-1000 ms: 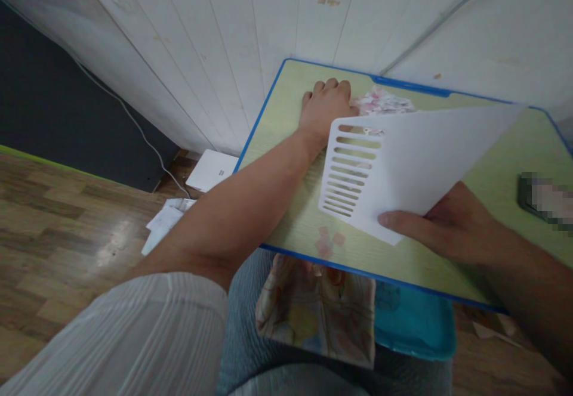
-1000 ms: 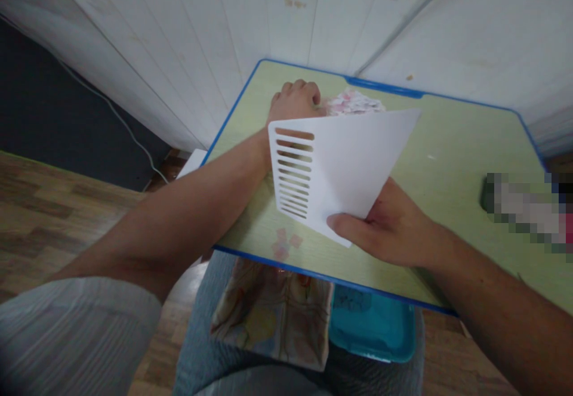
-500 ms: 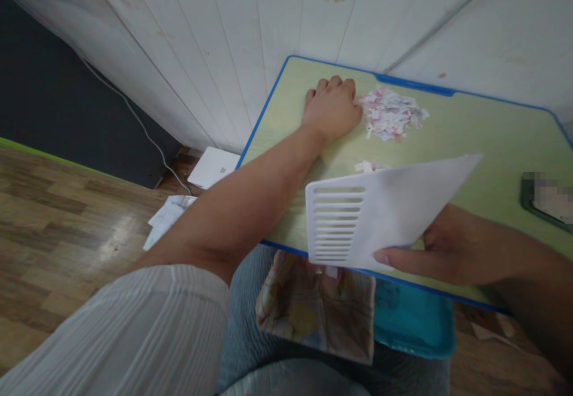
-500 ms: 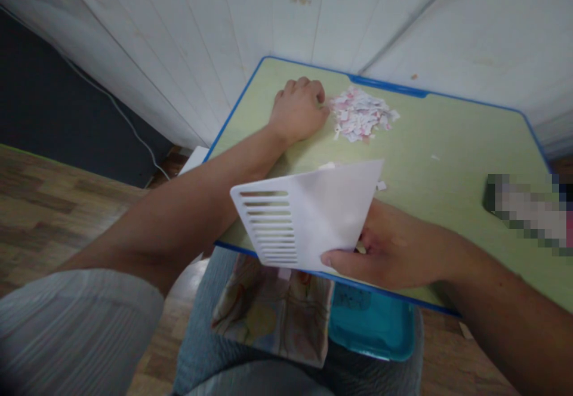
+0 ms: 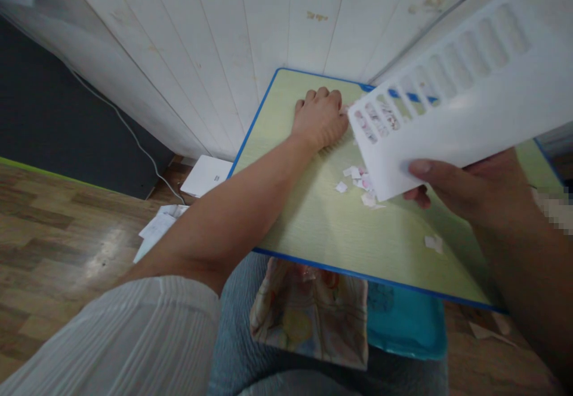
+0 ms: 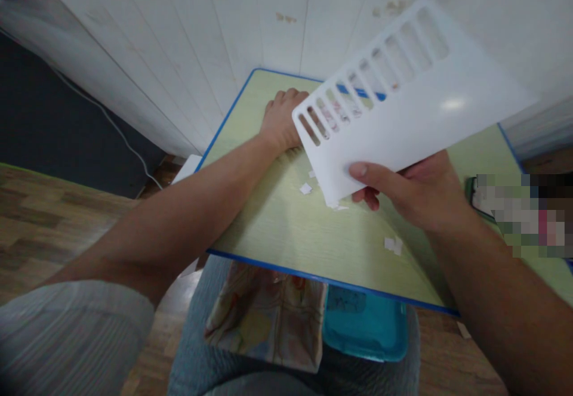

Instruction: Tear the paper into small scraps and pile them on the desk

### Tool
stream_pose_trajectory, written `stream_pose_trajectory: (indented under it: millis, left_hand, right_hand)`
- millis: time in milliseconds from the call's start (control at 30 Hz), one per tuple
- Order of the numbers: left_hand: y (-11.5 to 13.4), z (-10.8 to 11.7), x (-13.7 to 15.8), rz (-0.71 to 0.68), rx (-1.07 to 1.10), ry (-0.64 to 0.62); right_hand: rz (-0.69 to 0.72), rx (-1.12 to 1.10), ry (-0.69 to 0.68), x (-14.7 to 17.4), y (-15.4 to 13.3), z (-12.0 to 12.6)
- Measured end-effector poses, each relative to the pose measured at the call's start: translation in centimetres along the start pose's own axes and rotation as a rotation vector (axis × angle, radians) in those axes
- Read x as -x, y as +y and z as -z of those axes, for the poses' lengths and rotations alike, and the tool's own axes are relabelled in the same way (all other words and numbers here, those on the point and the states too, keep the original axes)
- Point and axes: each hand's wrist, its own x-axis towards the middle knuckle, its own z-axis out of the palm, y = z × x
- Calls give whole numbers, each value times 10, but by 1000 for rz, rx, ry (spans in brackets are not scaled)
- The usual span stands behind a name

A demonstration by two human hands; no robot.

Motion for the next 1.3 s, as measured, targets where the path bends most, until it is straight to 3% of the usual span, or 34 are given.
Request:
stream_pose_trajectory:
  millis: [100,233,333,567,867,1067,1300]
  left_hand:
    - [-1,-1,-1,-10,11,10]
    - [-1,0,0,-12,-9,6]
    - [-2,-1,1,-22,-10,21]
    - [-6,-8,0,-40,39,81]
    - [-11,-13,-6,-59,74,91]
    - [-9,-14,-8,-33,53,74]
    - [-4,-4,0,-11,-58,28]
  right_hand:
    - [36,103,-38,2,0,-11]
    - [32,220,79,7,7,-20]
    - [23,359,106,9,14,-16]
    - [-131,597,17,8,19,2]
    - [2,507,-41,7,32,-13]
    - [-60,579,-91,7,30,-7]
    - [-37,450,-116,7,31,-12]
